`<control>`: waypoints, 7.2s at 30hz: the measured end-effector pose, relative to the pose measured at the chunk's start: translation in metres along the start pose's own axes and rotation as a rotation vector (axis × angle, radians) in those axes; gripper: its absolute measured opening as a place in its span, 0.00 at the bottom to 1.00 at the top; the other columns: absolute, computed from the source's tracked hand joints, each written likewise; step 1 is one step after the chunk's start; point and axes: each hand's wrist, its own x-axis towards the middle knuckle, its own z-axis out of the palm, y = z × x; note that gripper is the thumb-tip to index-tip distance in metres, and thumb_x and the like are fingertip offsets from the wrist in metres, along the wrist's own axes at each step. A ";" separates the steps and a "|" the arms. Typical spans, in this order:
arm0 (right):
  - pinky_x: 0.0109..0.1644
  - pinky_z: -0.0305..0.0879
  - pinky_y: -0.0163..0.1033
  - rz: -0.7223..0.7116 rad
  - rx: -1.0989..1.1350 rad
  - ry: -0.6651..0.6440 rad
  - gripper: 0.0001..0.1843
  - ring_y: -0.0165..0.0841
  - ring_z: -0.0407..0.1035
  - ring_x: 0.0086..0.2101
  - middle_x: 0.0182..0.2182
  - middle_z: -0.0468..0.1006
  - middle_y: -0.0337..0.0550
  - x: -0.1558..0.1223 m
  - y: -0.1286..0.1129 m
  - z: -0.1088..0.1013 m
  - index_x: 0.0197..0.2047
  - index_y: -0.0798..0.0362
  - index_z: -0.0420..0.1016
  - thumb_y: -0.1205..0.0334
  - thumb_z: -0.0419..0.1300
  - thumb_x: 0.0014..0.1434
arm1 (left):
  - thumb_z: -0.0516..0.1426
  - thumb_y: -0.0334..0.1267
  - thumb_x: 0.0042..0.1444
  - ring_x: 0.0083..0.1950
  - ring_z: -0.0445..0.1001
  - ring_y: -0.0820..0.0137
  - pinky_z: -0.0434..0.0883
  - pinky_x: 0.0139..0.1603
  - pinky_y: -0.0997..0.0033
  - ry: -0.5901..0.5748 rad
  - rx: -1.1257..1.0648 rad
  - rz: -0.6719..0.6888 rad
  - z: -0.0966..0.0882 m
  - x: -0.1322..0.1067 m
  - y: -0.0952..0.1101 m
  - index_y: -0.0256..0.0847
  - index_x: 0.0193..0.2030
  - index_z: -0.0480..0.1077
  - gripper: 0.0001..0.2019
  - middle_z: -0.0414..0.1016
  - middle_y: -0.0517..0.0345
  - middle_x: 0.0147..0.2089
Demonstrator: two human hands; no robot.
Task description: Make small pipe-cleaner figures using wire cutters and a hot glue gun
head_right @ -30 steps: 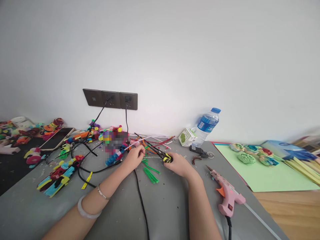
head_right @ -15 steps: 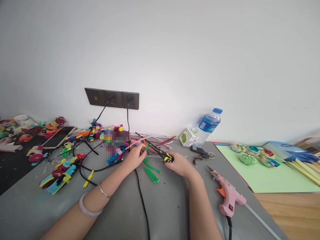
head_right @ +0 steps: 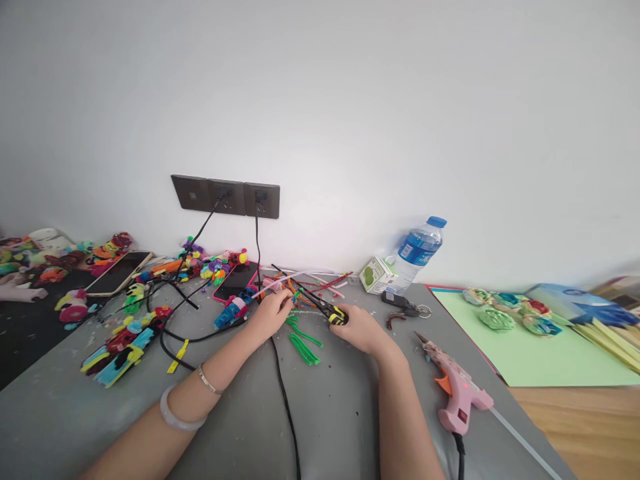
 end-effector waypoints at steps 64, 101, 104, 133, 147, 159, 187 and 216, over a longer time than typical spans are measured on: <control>0.35 0.57 0.38 0.007 -0.022 -0.008 0.13 0.40 0.71 0.35 0.34 0.79 0.45 -0.002 -0.002 0.000 0.37 0.52 0.73 0.58 0.55 0.48 | 0.48 0.29 0.60 0.29 0.72 0.70 0.61 0.32 0.73 -0.036 -0.046 0.002 -0.001 0.001 0.000 0.39 0.31 0.67 0.10 0.75 0.56 0.30; 0.39 0.61 0.40 -0.044 0.088 0.030 0.16 0.42 0.71 0.37 0.35 0.79 0.44 -0.005 0.005 -0.001 0.41 0.54 0.75 0.59 0.56 0.49 | 0.42 0.32 0.63 0.32 0.73 0.68 0.67 0.37 0.71 -0.023 -0.269 -0.009 0.004 0.002 -0.007 0.42 0.36 0.62 0.10 0.76 0.57 0.31; 0.40 0.61 0.40 -0.046 0.094 0.029 0.16 0.42 0.71 0.37 0.35 0.80 0.44 -0.006 0.005 -0.001 0.41 0.54 0.75 0.58 0.55 0.49 | 0.42 0.32 0.62 0.31 0.73 0.68 0.67 0.35 0.71 0.000 -0.292 -0.023 0.005 0.002 -0.007 0.42 0.36 0.61 0.09 0.75 0.57 0.30; 0.37 0.60 0.38 -0.093 0.072 0.035 0.12 0.39 0.69 0.34 0.30 0.77 0.41 0.000 0.011 -0.001 0.36 0.53 0.74 0.59 0.54 0.49 | 0.45 0.35 0.62 0.30 0.72 0.70 0.66 0.35 0.73 -0.041 -0.288 0.007 0.003 0.001 -0.005 0.41 0.34 0.66 0.10 0.76 0.59 0.30; 0.34 0.57 0.37 -0.084 0.033 0.035 0.09 0.38 0.68 0.31 0.28 0.76 0.41 -0.001 0.008 0.000 0.33 0.52 0.71 0.59 0.54 0.48 | 0.43 0.33 0.62 0.28 0.70 0.70 0.67 0.30 0.72 0.029 -0.303 -0.070 0.002 0.001 -0.004 0.39 0.47 0.68 0.15 0.77 0.56 0.34; 0.35 0.57 0.37 -0.067 -0.013 0.016 0.12 0.39 0.70 0.32 0.30 0.78 0.42 0.002 0.010 0.002 0.36 0.52 0.73 0.58 0.55 0.49 | 0.51 0.35 0.58 0.32 0.74 0.68 0.66 0.33 0.72 0.052 -0.236 -0.044 0.006 0.002 -0.006 0.38 0.41 0.70 0.08 0.77 0.55 0.32; 0.36 0.57 0.37 -0.045 -0.035 -0.005 0.13 0.40 0.71 0.35 0.33 0.80 0.45 0.000 0.005 0.001 0.38 0.53 0.74 0.59 0.55 0.50 | 0.48 0.33 0.61 0.28 0.72 0.71 0.62 0.31 0.75 0.015 -0.133 -0.004 0.004 0.002 -0.005 0.40 0.27 0.63 0.12 0.74 0.58 0.27; 0.33 0.55 0.36 -0.063 -0.017 0.020 0.09 0.37 0.68 0.30 0.28 0.77 0.42 -0.001 0.004 0.000 0.33 0.52 0.72 0.59 0.55 0.49 | 0.48 0.34 0.59 0.22 0.61 0.74 0.54 0.27 0.74 -0.004 -0.071 0.000 -0.002 -0.002 0.002 0.41 0.22 0.58 0.14 0.63 0.63 0.20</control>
